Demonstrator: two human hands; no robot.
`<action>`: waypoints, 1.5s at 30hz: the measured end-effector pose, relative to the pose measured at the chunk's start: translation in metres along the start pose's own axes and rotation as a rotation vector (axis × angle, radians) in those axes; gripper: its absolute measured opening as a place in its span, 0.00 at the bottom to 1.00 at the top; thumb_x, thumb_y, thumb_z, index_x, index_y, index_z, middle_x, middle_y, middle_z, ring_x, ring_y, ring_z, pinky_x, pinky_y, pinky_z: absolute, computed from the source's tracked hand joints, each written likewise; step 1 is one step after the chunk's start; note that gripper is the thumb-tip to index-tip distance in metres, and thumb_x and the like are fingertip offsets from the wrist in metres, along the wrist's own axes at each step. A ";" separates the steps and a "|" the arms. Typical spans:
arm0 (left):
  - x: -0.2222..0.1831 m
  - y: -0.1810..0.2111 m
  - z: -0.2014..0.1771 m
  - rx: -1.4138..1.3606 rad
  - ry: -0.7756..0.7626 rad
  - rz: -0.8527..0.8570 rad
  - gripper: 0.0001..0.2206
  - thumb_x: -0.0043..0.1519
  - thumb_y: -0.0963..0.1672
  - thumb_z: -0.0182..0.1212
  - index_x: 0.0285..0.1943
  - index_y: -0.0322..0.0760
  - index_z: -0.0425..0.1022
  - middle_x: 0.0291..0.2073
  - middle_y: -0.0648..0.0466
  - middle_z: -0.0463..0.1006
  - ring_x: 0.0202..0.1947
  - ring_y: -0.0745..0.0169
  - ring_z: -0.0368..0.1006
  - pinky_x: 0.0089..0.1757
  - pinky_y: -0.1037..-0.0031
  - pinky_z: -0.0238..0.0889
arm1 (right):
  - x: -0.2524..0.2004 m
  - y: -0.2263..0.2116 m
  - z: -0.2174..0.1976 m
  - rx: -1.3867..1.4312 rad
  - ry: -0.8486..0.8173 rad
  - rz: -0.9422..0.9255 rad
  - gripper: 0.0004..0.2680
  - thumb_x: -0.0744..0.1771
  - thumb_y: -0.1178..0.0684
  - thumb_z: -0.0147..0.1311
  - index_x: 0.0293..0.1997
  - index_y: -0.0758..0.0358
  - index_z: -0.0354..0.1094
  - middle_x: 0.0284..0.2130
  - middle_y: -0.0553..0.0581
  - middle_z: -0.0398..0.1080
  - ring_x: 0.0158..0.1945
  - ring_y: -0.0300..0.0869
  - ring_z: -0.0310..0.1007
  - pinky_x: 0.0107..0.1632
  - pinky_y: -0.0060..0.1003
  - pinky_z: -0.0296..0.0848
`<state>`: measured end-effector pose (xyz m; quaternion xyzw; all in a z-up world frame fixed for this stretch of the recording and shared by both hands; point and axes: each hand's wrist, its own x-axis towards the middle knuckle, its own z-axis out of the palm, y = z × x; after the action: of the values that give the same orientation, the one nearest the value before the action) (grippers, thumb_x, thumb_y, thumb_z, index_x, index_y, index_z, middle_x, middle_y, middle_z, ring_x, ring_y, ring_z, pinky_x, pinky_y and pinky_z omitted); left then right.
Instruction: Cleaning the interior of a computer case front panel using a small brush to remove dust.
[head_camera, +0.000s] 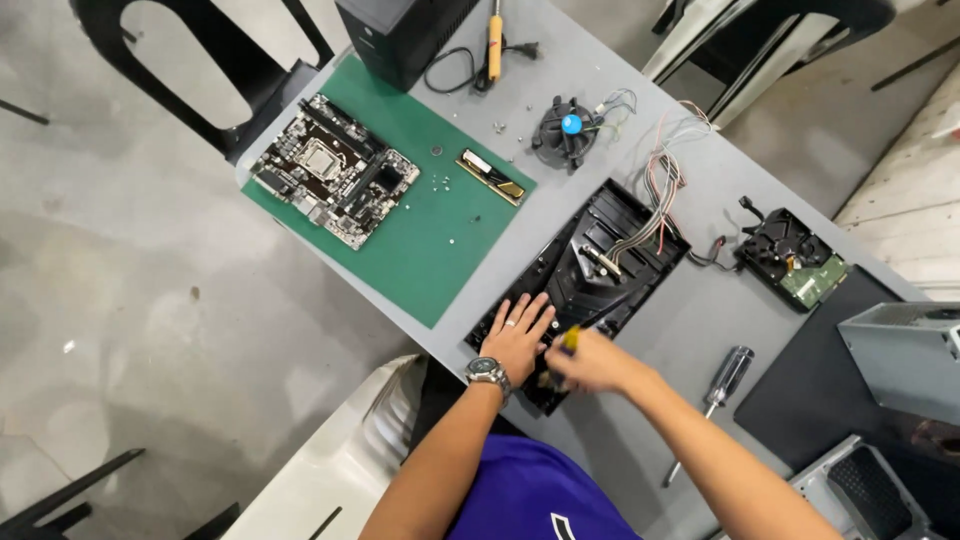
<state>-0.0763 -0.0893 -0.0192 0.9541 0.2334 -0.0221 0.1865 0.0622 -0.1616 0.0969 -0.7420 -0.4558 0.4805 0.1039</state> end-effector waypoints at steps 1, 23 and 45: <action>-0.001 0.000 -0.004 -0.002 -0.005 0.009 0.32 0.61 0.48 0.54 0.74 0.48 0.45 0.74 0.55 0.38 0.73 0.52 0.34 0.66 0.54 0.25 | 0.011 0.016 -0.005 0.006 0.004 0.008 0.12 0.61 0.40 0.52 0.26 0.56 0.72 0.17 0.56 0.75 0.30 0.51 0.78 0.37 0.45 0.75; -0.018 0.014 -0.009 -0.039 0.005 -0.024 0.31 0.61 0.47 0.53 0.74 0.46 0.46 0.73 0.53 0.40 0.72 0.51 0.35 0.65 0.54 0.25 | -0.029 0.049 0.006 0.276 0.214 -0.106 0.08 0.61 0.51 0.60 0.36 0.61 0.69 0.19 0.63 0.74 0.24 0.49 0.75 0.26 0.41 0.73; -0.017 0.018 -0.016 -0.020 -0.063 -0.058 0.30 0.62 0.47 0.50 0.74 0.47 0.44 0.74 0.53 0.37 0.73 0.51 0.33 0.65 0.53 0.23 | 0.024 0.145 -0.053 -0.287 0.940 -0.054 0.07 0.66 0.45 0.53 0.30 0.51 0.65 0.18 0.55 0.69 0.28 0.49 0.74 0.35 0.39 0.71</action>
<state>-0.0841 -0.1057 0.0037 0.9439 0.2550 -0.0552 0.2026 0.1918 -0.2089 0.0237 -0.8732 -0.4404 0.0234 0.2074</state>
